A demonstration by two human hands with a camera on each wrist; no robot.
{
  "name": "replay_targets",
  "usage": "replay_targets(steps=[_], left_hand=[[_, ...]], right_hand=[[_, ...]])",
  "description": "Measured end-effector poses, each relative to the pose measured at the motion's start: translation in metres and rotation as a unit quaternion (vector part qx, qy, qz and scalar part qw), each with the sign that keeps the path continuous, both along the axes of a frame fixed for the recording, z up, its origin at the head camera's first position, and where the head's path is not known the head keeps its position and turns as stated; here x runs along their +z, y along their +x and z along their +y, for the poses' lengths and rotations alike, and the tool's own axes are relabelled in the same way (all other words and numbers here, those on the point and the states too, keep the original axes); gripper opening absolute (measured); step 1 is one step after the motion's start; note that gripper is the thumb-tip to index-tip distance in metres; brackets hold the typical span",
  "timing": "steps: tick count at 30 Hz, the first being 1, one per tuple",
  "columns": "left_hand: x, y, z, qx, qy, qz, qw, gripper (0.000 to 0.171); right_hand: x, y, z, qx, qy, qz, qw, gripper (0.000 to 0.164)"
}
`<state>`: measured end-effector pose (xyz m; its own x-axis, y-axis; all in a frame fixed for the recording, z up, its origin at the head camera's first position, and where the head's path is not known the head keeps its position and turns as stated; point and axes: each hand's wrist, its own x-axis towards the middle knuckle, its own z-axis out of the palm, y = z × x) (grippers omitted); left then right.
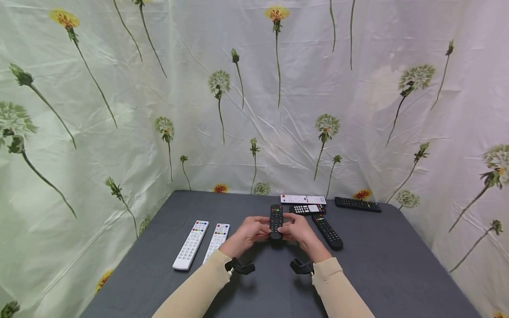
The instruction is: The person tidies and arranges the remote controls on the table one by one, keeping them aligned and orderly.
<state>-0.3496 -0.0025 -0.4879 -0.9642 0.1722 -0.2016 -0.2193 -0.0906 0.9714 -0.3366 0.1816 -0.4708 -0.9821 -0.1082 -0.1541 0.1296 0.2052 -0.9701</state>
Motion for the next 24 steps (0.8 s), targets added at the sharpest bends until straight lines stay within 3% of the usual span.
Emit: replay_targets(steps=[6,14,24], left_hand=[[0.009,0.003,-0.006,-0.013,-0.007,0.001,0.9999,0.054],[0.019,0.012,-0.022,-0.023,0.001,-0.008,0.9997,0.045],[0.03,0.022,-0.034,-0.018,0.008,-0.006,0.9998,0.038]], right_hand=[[0.007,0.001,-0.003,0.014,0.008,0.006,1.0,0.072],[0.012,0.008,-0.012,0.026,0.005,0.014,1.0,0.075],[0.018,0.018,-0.019,0.031,-0.022,0.015,0.999,0.063]])
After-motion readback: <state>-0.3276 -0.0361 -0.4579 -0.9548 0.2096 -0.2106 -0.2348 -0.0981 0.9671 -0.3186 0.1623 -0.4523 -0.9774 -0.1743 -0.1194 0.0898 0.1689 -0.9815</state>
